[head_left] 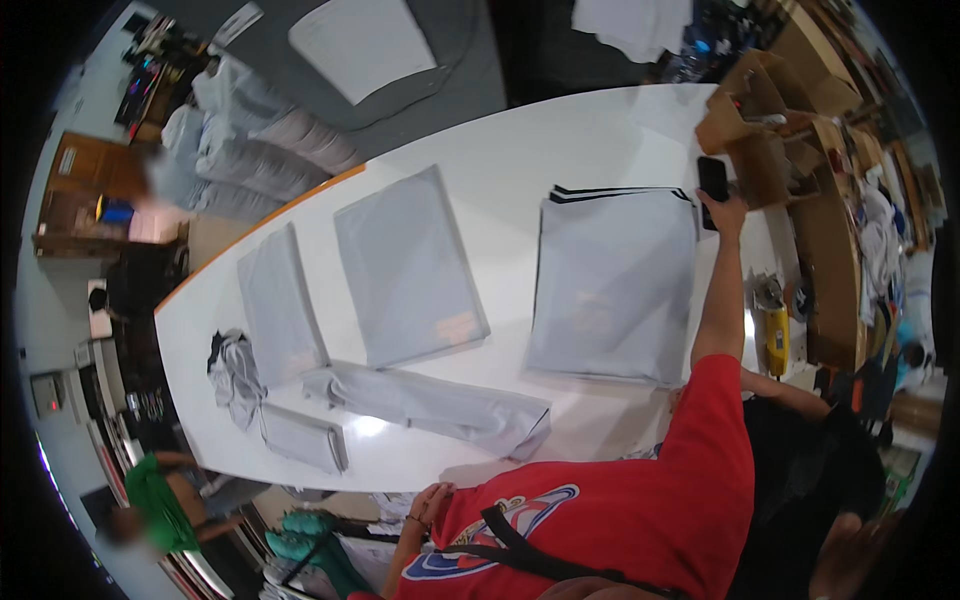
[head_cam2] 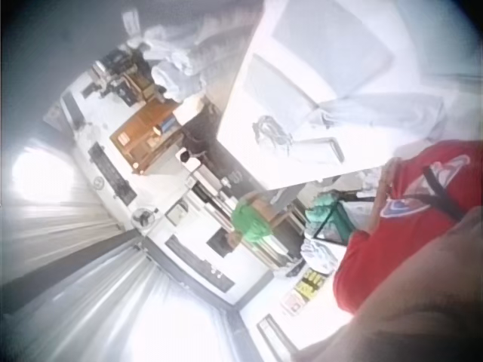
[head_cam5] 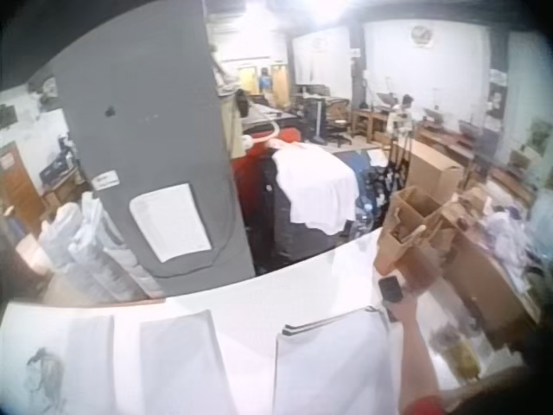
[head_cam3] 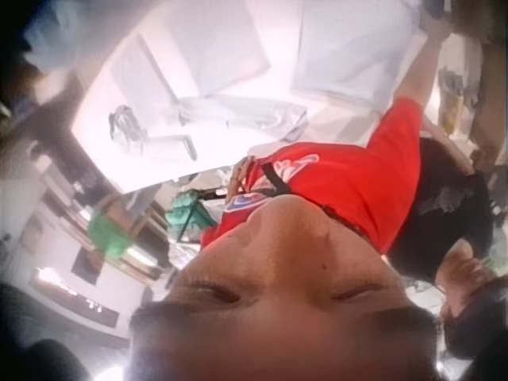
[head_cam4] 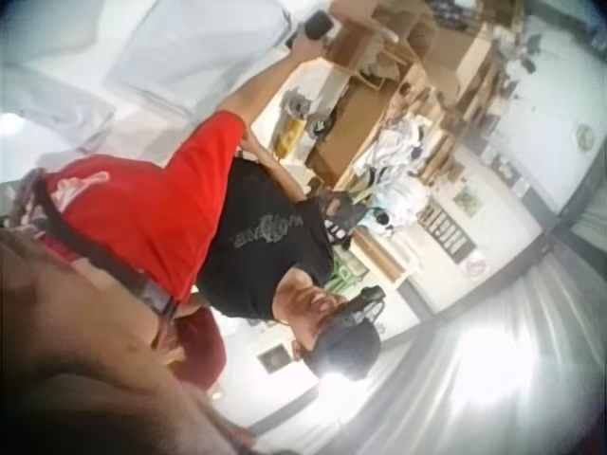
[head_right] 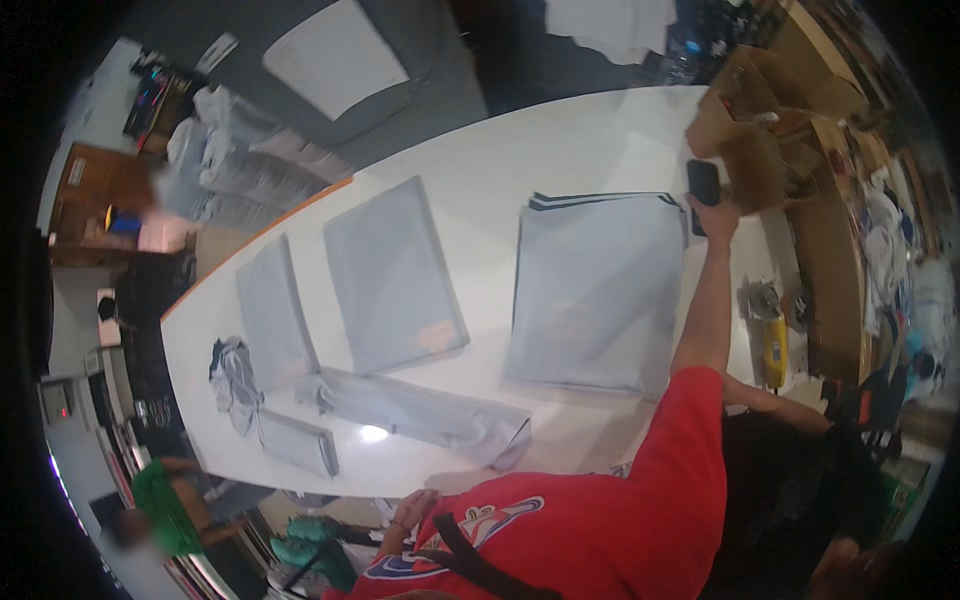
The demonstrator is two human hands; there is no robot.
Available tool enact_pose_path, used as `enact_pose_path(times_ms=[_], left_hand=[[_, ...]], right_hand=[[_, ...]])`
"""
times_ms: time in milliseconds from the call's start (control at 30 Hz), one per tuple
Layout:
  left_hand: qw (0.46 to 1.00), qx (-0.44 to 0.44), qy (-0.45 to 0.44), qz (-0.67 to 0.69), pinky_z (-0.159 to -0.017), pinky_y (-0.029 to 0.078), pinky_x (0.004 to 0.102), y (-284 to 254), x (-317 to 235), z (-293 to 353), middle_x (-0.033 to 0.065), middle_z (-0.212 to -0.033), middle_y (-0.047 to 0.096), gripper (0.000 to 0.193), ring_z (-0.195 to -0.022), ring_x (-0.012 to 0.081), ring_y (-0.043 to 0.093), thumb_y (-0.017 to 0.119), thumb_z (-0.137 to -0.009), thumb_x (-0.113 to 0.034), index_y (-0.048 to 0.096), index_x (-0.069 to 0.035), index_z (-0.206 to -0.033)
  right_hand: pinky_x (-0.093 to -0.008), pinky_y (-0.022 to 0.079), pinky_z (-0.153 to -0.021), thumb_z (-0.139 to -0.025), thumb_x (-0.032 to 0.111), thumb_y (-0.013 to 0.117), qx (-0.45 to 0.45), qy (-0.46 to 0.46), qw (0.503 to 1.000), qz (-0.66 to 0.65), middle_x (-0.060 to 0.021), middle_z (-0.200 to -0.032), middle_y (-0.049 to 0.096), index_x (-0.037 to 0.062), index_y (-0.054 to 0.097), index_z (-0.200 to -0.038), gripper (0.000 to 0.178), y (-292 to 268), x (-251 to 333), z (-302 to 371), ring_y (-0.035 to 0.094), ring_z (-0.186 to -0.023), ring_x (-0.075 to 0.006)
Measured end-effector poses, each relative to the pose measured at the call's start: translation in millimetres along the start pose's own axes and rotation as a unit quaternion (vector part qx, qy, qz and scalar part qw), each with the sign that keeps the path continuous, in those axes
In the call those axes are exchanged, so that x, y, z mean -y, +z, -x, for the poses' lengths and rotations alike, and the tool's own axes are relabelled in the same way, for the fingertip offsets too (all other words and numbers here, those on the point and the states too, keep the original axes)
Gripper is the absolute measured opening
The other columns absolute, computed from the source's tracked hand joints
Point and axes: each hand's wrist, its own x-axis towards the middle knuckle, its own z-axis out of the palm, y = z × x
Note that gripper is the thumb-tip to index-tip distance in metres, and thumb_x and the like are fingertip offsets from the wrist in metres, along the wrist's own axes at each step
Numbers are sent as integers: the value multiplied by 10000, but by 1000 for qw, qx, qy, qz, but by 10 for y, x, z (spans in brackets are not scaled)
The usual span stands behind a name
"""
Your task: The person folds a gray garment on a white table, aligns edges, and places it into a gray poly mailer. They seal the mailer and stack it with others. The person repeats this process for multiple garments, handling each item one at a time.
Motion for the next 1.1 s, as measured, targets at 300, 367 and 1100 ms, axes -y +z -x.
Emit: enact_pose_path(times_ms=[300,367,1100], left_hand=[[979,-42,105,-172,-846,550,324,-369,24,-513,115,-955,744,381,-908,212,708,547,-1022,-387,699,-42,-1075],[973,-70,93,-199,-821,558,345,-39,144,-177,123,-937,742,357,-877,242,714,560,-1008,-386,703,-65,-1072],[930,-253,206,-168,-811,548,393,-776,15,-442,137,-918,716,302,-879,298,702,620,-967,-369,703,-105,-1087]], right_hand=[[-434,510,-924,-649,766,770,44,24,998,47,-228,-1021,738,-114,735,-977,940,217,-1021,-535,673,-960,-301],[-410,451,-1051,-668,748,760,104,27,978,180,-241,-1271,661,-108,606,-1282,1065,265,-544,-543,614,-1191,-374],[-549,470,-983,-710,858,615,-98,63,956,271,-294,-1261,612,-51,600,-1274,1070,-160,326,1,580,-1177,-448]])
